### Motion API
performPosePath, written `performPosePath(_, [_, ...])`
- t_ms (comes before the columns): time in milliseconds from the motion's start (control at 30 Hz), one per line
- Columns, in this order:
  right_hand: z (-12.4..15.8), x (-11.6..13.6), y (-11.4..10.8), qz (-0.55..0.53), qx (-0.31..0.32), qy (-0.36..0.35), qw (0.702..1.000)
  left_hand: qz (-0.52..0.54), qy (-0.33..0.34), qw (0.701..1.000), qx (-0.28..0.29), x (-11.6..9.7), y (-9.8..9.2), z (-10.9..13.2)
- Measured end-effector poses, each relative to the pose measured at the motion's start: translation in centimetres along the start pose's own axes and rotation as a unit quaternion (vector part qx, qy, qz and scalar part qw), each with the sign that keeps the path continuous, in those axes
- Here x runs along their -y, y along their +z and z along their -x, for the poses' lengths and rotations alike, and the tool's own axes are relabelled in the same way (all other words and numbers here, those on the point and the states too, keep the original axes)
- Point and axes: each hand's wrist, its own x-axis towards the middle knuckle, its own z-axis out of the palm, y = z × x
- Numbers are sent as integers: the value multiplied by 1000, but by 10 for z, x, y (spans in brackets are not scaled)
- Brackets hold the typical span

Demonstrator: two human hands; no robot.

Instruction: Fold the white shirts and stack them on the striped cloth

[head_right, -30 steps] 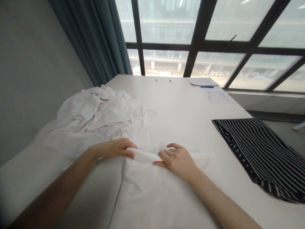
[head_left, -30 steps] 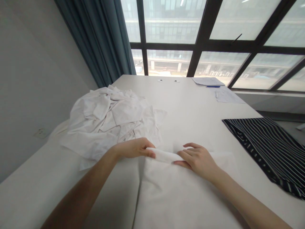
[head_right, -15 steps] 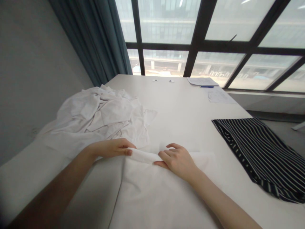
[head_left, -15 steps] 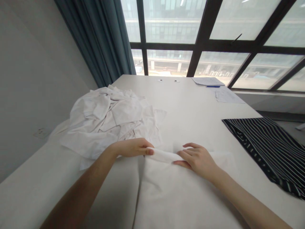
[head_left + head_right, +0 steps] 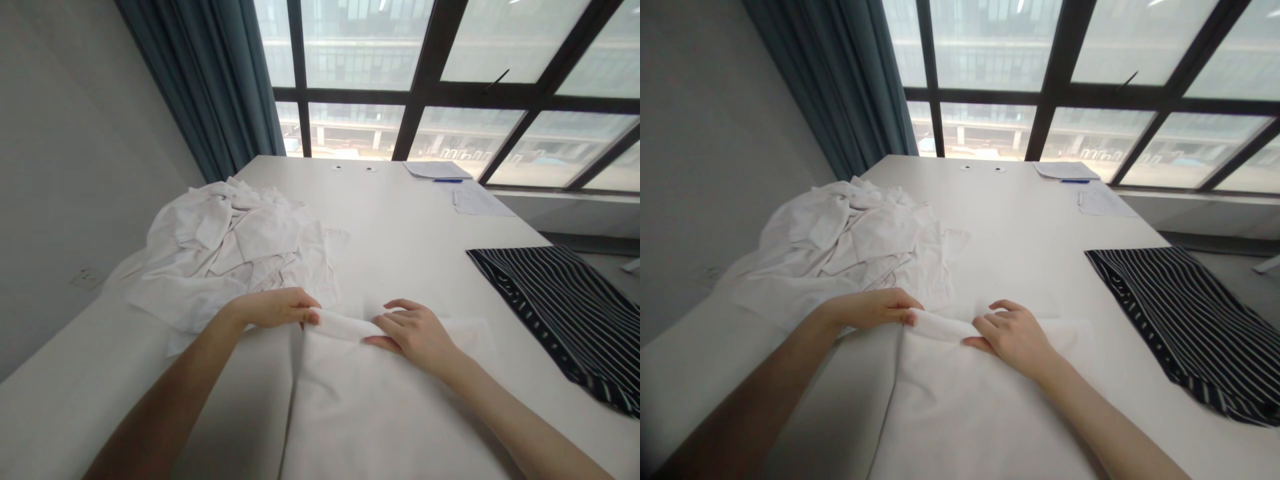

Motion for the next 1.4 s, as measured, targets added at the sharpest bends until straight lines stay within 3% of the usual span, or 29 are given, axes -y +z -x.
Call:
performPosePath(267, [-1, 0, 1, 5, -8, -6, 1000, -30, 3, 1000, -9, -2, 1, -1])
performPosePath(533, [0, 0, 4, 5, 2, -8, 1000, -105, -51, 993, -24, -18, 9, 2])
performPosePath(700, [0, 3, 4, 14, 5, -23, 1000, -260, -25, 961, -95, -29, 30, -2])
performPosePath(833, [1, 5, 5, 9, 19, -21, 1000, -356, -22, 927, -114, -30, 41, -8])
performPosePath(1233, [-1, 11, 9, -11, 86, 23, 996, -413, -17, 903, -117, -29, 50, -18])
performPosePath(1400, [1, 11, 12, -17, 82, 21, 996, -420, 6, 899, -122, -26, 53, -19])
